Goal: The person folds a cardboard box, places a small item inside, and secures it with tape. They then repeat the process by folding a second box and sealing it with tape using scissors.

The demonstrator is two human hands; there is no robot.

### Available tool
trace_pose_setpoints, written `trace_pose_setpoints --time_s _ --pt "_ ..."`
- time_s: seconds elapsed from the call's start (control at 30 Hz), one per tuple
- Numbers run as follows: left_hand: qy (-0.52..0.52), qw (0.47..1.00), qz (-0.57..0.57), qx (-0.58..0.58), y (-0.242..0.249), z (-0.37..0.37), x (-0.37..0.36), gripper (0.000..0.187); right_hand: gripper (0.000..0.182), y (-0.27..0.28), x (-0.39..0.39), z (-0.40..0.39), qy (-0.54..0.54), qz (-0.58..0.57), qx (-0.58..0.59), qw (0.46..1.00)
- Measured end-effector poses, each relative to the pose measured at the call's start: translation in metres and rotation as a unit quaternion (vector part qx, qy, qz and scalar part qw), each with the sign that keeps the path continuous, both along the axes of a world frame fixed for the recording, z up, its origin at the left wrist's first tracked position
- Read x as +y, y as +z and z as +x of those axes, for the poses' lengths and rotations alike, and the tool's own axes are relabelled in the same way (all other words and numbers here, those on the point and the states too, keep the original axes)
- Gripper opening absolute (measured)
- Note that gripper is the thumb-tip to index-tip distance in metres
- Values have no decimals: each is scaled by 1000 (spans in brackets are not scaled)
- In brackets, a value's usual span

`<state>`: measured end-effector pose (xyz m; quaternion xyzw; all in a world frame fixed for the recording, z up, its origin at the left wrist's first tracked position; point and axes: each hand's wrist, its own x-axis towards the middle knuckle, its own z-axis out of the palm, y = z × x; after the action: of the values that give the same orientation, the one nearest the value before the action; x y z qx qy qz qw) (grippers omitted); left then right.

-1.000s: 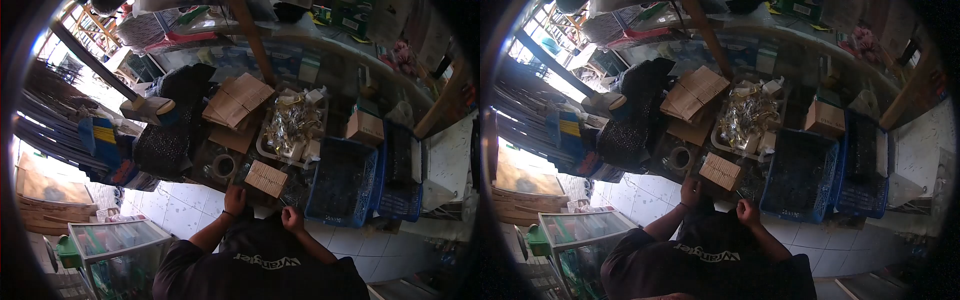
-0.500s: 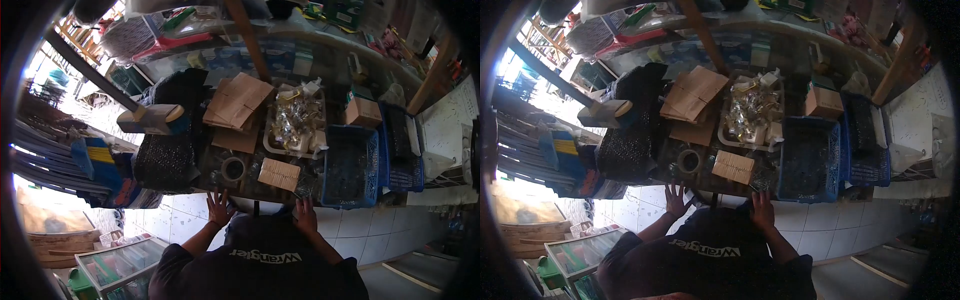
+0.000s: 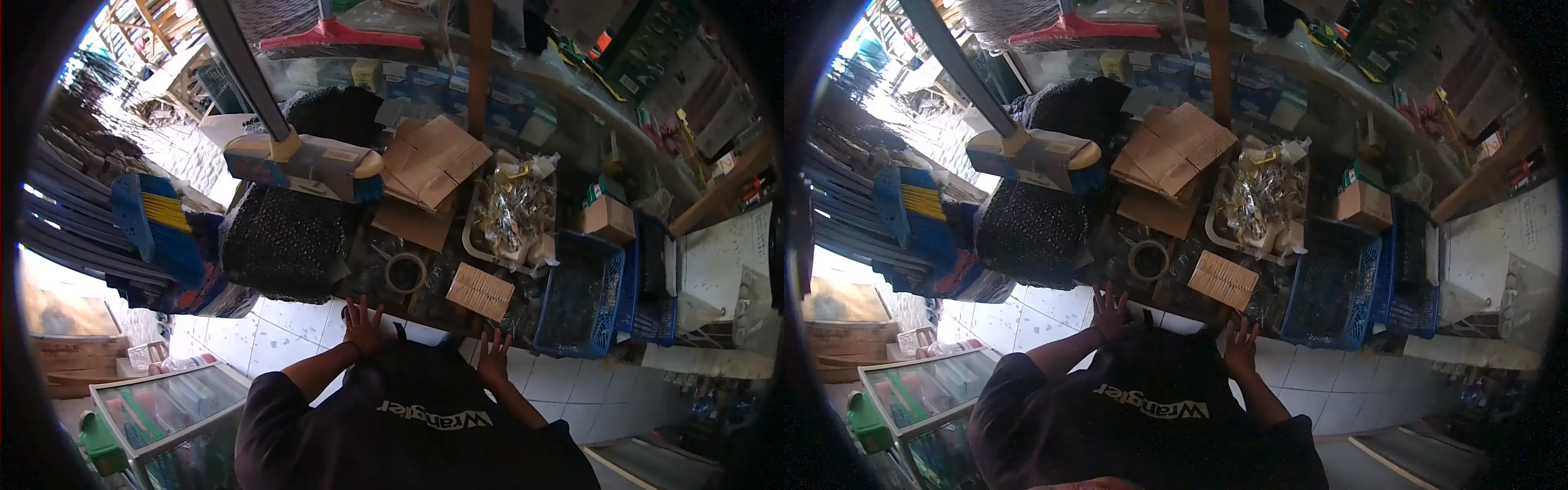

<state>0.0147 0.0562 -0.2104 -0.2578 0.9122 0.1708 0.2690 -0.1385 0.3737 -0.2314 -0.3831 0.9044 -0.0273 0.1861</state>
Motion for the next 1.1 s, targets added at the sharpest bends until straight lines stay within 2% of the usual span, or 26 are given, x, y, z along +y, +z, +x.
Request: trace_pose_setpoints --time_s 0.03,0.07,0.13,0.2,0.3,0.5,0.6,0.63,0.7,0.8,0.9,0.97,1.03,1.1 --pt "11 1000 9 -15 4 -5 1 94 94 -5 1 -3 -2 6 1 1000" --pt "24 999 18 -30 6 -10 1 94 87 -4 1 -4 -12 9 -37 999" --pt "12 999 13 -51 -11 -12 -1 94 83 -34 11 -9 95 17 151 984" --pt "15 997 15 -70 -17 -16 -2 94 75 -62 13 -6 95 -4 218 971" --pt "11 995 16 -97 -19 -20 -2 94 76 -80 12 -9 88 -53 287 953" --pt "6 997 3 -77 -13 -17 0 91 81 -68 13 -7 80 -115 221 965" --pt "9 999 2 -45 -17 -13 1 90 85 -46 13 -5 43 59 74 995" --pt "10 999 2 -35 -18 -10 2 89 82 -33 11 -6 11 57 27 998" --pt "3 1000 3 -7 -21 -4 0 89 77 45 -29 -5 -53 53 -67 995" --pt "8 1000 11 23 -22 0 1 91 52 95 -72 -9 -32 -24 -178 983" --pt "6 999 2 40 -17 0 2 94 42 130 -134 -10 17 -108 -275 955" --pt "0 999 -1 47 -15 3 2 95 41 118 -166 -7 98 -234 -191 948" --pt "-6 998 6 57 -14 5 -1 96 37 130 -204 -1 159 -274 -23 948" --pt "-5 998 23 65 -13 6 -5 96 32 120 -231 -4 190 -279 65 939"
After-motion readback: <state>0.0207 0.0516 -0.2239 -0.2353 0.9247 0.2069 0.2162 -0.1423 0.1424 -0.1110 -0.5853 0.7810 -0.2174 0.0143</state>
